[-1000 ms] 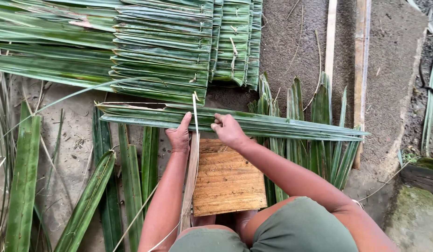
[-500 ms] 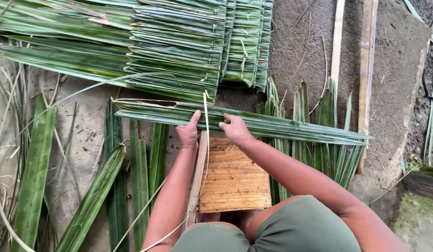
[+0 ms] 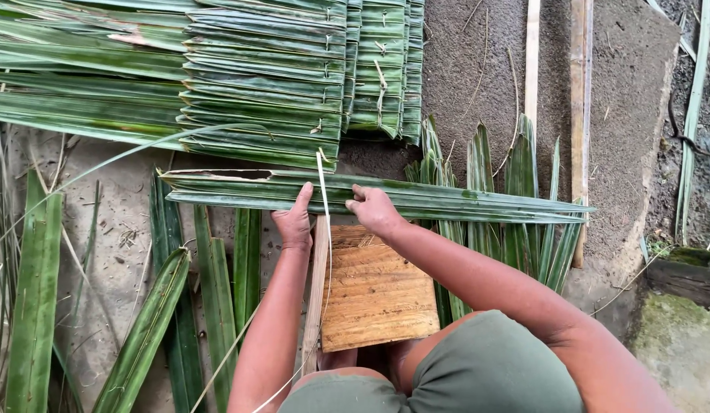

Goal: Weave palm leaves onto a wooden lath and secure them with thin strips to create a thatched panel

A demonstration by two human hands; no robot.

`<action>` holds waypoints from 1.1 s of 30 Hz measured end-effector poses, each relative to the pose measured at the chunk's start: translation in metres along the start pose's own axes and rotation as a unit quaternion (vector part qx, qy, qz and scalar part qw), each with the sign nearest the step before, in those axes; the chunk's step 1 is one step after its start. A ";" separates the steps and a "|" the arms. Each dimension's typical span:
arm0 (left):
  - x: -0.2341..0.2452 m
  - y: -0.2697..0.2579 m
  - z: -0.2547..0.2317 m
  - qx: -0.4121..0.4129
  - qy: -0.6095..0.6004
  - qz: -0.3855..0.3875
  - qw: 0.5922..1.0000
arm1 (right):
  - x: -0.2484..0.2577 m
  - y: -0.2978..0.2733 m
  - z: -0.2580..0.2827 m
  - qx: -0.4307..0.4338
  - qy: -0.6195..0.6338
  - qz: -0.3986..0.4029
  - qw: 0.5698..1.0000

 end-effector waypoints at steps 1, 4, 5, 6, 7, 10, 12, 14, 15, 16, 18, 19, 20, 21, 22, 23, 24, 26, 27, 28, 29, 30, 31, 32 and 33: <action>0.001 0.001 0.002 0.000 0.007 0.002 1.000 | -0.003 0.004 -0.006 -0.009 -0.003 0.002 1.000; -0.002 0.002 -0.002 0.000 0.012 0.005 1.000 | -0.006 0.010 -0.007 -0.017 -0.003 0.005 1.000; -0.002 0.001 -0.004 0.001 0.010 0.005 1.000 | -0.006 0.009 -0.005 -0.016 -0.001 0.006 1.000; -0.001 0.003 -0.001 0.001 0.011 0.004 1.000 | -0.007 0.009 0.001 -0.016 -0.001 0.008 1.000; 0.002 0.004 0.003 0.004 0.014 0.001 1.000 | -0.009 0.008 0.004 -0.023 0.011 0.011 1.000; 0.000 0.002 0.003 0.015 0.013 -0.004 1.000 | -0.005 -0.008 0.037 -0.033 0.039 0.015 0.999; -0.002 0.001 0.003 0.020 0.012 -0.006 1.000 | -0.006 -0.009 0.053 -0.034 0.056 0.019 0.998; 0.002 0.003 0.011 0.035 -0.022 -0.029 0.999 | -0.011 0.003 0.050 -0.045 0.032 0.007 0.998; 0.001 0.002 0.011 0.036 -0.018 -0.029 0.999 | -0.017 0.013 0.044 -0.047 0.035 0.008 0.998; 0.001 0.002 0.012 0.044 -0.020 -0.038 0.998 | -0.023 0.023 0.038 -0.052 0.061 -0.001 0.997; 0.001 0.002 0.013 0.053 -0.020 -0.049 0.997 | -0.030 0.028 0.037 -0.058 0.087 -0.008 0.994; 0.001 0.002 0.013 0.056 -0.023 -0.050 0.997 | -0.035 0.023 0.042 -0.064 0.163 0.003 0.985; 0.002 0.001 0.014 0.060 -0.026 -0.054 0.996 | -0.040 0.017 0.046 -0.071 0.238 0.016 0.969; 0.005 0.000 0.017 0.061 -0.023 -0.056 0.996 | -0.042 0.016 0.042 -0.074 0.238 0.018 0.968; 0.007 0.000 0.020 0.069 -0.022 -0.062 0.995 | -0.047 0.017 0.043 -0.069 0.303 0.038 0.950; 0.009 -0.001 0.023 0.078 -0.021 -0.067 0.994 | -0.051 0.018 0.045 -0.065 0.366 0.057 0.926; 0.011 0.001 0.024 0.078 -0.018 -0.067 0.995 | -0.054 0.019 0.043 -0.066 0.369 0.058 0.925; 0.014 0.004 0.029 0.092 -0.007 -0.066 0.994 | -0.057 0.022 0.046 -0.045 0.404 0.068 0.911; 0.014 0.004 0.024 0.090 -0.004 -0.065 0.994 | -0.059 0.024 0.043 -0.045 0.407 0.068 0.910; 0.013 0.005 0.016 0.074 0.024 -0.060 0.995 | -0.062 0.027 0.042 -0.041 0.416 0.076 0.905; 0.012 0.005 0.007 0.058 0.053 -0.054 0.995 | -0.066 0.030 0.042 -0.038 0.425 0.085 0.900; 0.030 0.008 0.012 0.054 0.054 -0.056 0.996 | -0.064 0.025 0.045 -0.035 0.426 0.088 0.900; 0.046 0.011 0.015 0.046 0.146 -0.041 0.987 | -0.063 0.019 0.050 -0.028 0.436 0.098 0.894; 0.059 0.014 0.021 0.039 0.233 -0.026 0.971 | -0.058 0.015 0.053 -0.021 0.443 0.106 0.890; 0.035 -0.011 -0.019 0.036 0.230 -0.028 0.972 | -0.055 0.014 0.054 -0.017 0.441 0.109 0.891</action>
Point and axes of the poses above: each hand's wrist, its own y-axis towards the middle knuckle, its own x-axis out of the back of the hand, z = x × y, the point moved 10 cm from there along y, towards the middle knuckle, and after that the axes turned 2 degrees about -y, right-handed, at the moved point
